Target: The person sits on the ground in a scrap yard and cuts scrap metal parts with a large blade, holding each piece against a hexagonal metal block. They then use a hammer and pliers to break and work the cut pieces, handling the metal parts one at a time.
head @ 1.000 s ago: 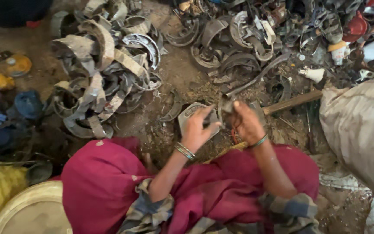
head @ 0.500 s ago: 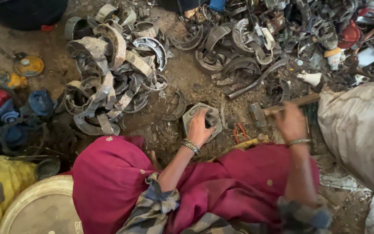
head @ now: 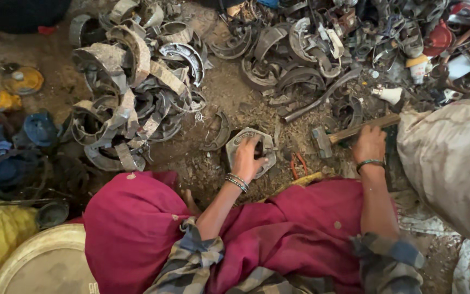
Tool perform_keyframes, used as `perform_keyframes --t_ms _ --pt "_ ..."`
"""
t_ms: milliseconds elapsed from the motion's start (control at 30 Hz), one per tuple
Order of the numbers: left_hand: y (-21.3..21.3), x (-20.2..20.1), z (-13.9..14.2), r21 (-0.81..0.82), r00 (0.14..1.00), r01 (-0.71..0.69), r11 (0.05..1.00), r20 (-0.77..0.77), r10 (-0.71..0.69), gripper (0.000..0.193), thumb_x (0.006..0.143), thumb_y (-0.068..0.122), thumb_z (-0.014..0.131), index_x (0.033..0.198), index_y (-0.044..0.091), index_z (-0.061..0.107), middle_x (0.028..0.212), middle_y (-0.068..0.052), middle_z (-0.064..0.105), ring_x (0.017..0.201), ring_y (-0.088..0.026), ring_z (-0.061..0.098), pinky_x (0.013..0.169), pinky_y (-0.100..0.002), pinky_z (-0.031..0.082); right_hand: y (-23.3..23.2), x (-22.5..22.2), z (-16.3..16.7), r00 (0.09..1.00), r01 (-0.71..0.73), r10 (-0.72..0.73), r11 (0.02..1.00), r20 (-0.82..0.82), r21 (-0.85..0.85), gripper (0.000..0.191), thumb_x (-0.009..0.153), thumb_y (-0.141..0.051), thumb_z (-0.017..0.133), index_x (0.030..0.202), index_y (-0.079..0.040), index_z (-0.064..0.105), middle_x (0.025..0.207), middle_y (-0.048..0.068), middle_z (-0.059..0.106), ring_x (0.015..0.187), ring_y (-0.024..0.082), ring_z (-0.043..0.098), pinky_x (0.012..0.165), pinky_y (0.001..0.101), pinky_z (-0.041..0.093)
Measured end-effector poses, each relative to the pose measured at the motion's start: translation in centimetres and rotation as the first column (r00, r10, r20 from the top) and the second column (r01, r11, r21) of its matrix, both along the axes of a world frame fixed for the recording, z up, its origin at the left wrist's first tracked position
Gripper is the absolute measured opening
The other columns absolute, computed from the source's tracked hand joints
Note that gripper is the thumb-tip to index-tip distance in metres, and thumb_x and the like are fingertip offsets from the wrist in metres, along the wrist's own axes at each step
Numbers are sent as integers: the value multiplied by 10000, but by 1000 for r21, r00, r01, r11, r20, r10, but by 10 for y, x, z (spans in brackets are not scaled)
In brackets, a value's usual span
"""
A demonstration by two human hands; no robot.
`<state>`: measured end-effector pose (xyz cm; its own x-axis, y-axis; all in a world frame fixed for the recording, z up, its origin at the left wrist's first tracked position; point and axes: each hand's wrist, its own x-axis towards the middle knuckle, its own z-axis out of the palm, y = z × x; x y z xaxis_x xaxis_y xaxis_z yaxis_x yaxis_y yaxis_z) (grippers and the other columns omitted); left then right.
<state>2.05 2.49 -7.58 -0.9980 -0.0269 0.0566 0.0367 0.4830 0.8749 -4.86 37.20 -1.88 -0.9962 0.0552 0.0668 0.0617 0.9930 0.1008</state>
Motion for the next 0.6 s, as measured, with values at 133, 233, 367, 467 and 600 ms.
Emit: perform_keyframes --t_ms 133,233,367,467,600 --pt "2 1 4 -24 1000 21 999 20 -20 794 628 96 917 1354 67 598 1250 -229 594 1123 -439 605 950 -466 513 -2 -7 2 992 -60 67 996 -104 70 313 924 -105 614 1236 -109 636 1260 241 566 1218 456 524 898 549 516" --pt "1 0 -3 -10 999 40 999 28 -40 796 638 97 918 1371 86 607 1250 -226 604 1131 -436 613 958 -460 521 -4 -13 -4 988 -121 129 989 -90 86 327 896 -118 613 1221 -117 645 1281 193 590 1294 413 505 987 558 476" --pt "1 -5 -14 -15 998 64 998 6 -64 829 596 89 925 1357 70 599 1212 -222 622 1132 -435 615 961 -465 520 -7 -20 3 944 -274 306 934 -120 228 268 918 -186 630 1183 -189 672 1300 108 625 1363 327 496 1085 573 406" --pt "4 -8 -20 -32 999 28 999 -24 -29 831 581 117 938 1332 34 595 1214 -240 612 1120 -454 611 941 -476 522 3 -20 23 934 -343 357 875 23 340 328 821 -274 668 1142 -210 686 1265 67 653 1308 281 536 1134 560 378" --pt "6 -10 -20 -49 998 40 998 42 -38 760 639 193 946 1308 36 622 1148 -224 628 1071 -439 639 911 -482 536 9 8 60 917 -384 308 850 252 359 355 876 -440 688 1130 -192 686 1137 52 699 1171 254 645 1051 477 465"
